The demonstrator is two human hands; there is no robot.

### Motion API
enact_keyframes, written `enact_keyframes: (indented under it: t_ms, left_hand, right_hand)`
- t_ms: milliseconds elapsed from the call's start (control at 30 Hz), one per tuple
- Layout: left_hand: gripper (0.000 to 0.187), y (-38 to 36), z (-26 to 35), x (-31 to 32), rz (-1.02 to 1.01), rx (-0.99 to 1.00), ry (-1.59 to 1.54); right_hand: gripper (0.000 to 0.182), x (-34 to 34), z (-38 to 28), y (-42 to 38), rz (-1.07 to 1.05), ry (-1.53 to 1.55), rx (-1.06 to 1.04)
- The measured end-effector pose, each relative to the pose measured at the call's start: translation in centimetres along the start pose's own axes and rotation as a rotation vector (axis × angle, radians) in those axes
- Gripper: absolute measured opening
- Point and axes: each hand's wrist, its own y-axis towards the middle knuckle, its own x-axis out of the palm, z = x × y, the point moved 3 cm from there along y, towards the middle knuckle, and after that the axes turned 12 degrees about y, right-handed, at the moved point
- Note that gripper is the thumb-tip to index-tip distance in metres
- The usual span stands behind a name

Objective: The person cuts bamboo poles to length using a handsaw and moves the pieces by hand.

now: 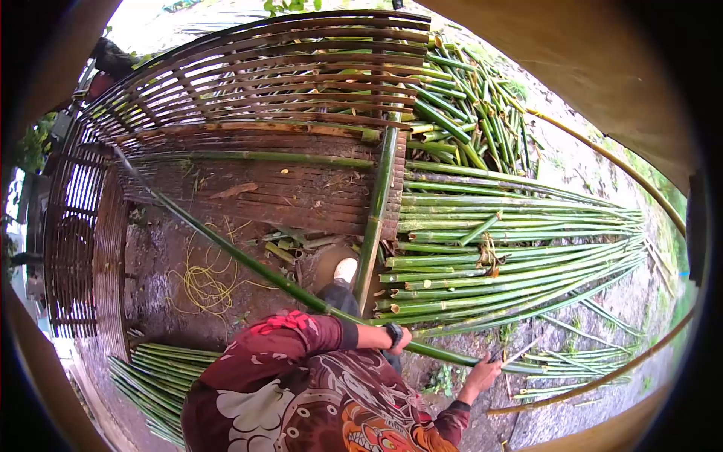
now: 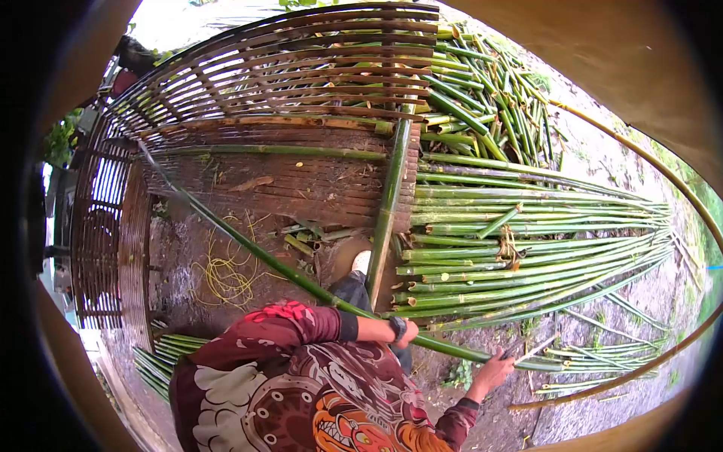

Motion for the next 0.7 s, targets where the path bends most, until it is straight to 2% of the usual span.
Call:
enact_keyframes:
  t_ms: [33, 67, 133, 167, 233, 267, 333, 367, 433, 500, 567, 600, 633, 700]
  left_hand:
    - [0.02, 0.8, 1.9, 0.1, 0.04, 0.013, 0.046]
    - [0.021, -0.7, 4.2, -2.6, 0.03, 0.047, 0.039]
    - [0.021, 2.0, 6.8, -1.5, -0.036, 0.063, 0.135]
    - [0.021, 2.5, 8.0, -0.8, 0.032, 0.064, 0.155]
    - [0.056, 8.2, 9.4, 4.2, -0.063, 0.102, 0.199]
    - [0.056, 10.0, 9.7, 6.3, -0.062, 0.1, 0.198]
    - [0.043, 11.6, 10.9, 8.8, -0.046, 0.163, 0.35]
    - [0.036, 12.9, 11.1, 10.7, 0.05, 0.223, 0.414]
    - [0.023, 17.2, 10.8, 16.1, 0.374, 0.34, 0.554]
    - [0.022, 15.1, 12.4, 13.8, 0.608, 0.359, 0.84]
    - [0.02, 13.3, 14.2, 10.3, 0.386, 0.278, 0.557]
    - [0.02, 12.4, 14.9, 8.8, 0.278, 0.237, 0.411]
    - [0.02, 12.2, 15.1, 8.4, 0.173, 0.2, 0.27]
    - [0.021, 11.4, 15.7, 8.2, 0.171, 0.202, 0.306]
  right_hand:
    - [0.068, -1.0, 1.2, 0.0, 0.039, 0.016, 0.016]
    - [0.062, -1.5, 2.5, -0.1, 0.077, 0.032, 0.035]
    - [0.063, -0.7, 5.9, 0.4, 0.091, 0.093, 0.06]
    - [0.064, -0.1, 8.5, 0.6, 0.107, 0.142, 0.085]
    - [0.064, 1.2, 11.9, 0.7, 0.131, 0.176, 0.116]
    - [0.065, 1.7, 13.5, 0.8, 0.153, 0.208, 0.149]
    - [0.063, 1.4, 14.2, 0.3, 0.093, 0.205, 0.19]
    - [0.063, 1.6, 15.1, -0.1, 0.135, 0.2, 0.191]
    - [0.064, 2.6, 17.3, -0.5, 0.219, 0.225, 0.16]
    - [0.063, 4.3, 19.9, -0.2, 0.194, 0.237, 0.225]
    - [0.068, 6.1, 22.9, 0.4, 0.137, 0.28, 0.307]
    - [0.064, 4.2, 21.5, -1.1, 0.136, 0.345, 0.283]
    - [0.063, 5.2, 22.7, -1.3, 0.152, 0.328, 0.283]
    - [0.062, 6.1, 24.3, -2.4, 0.166, 0.309, 0.293]
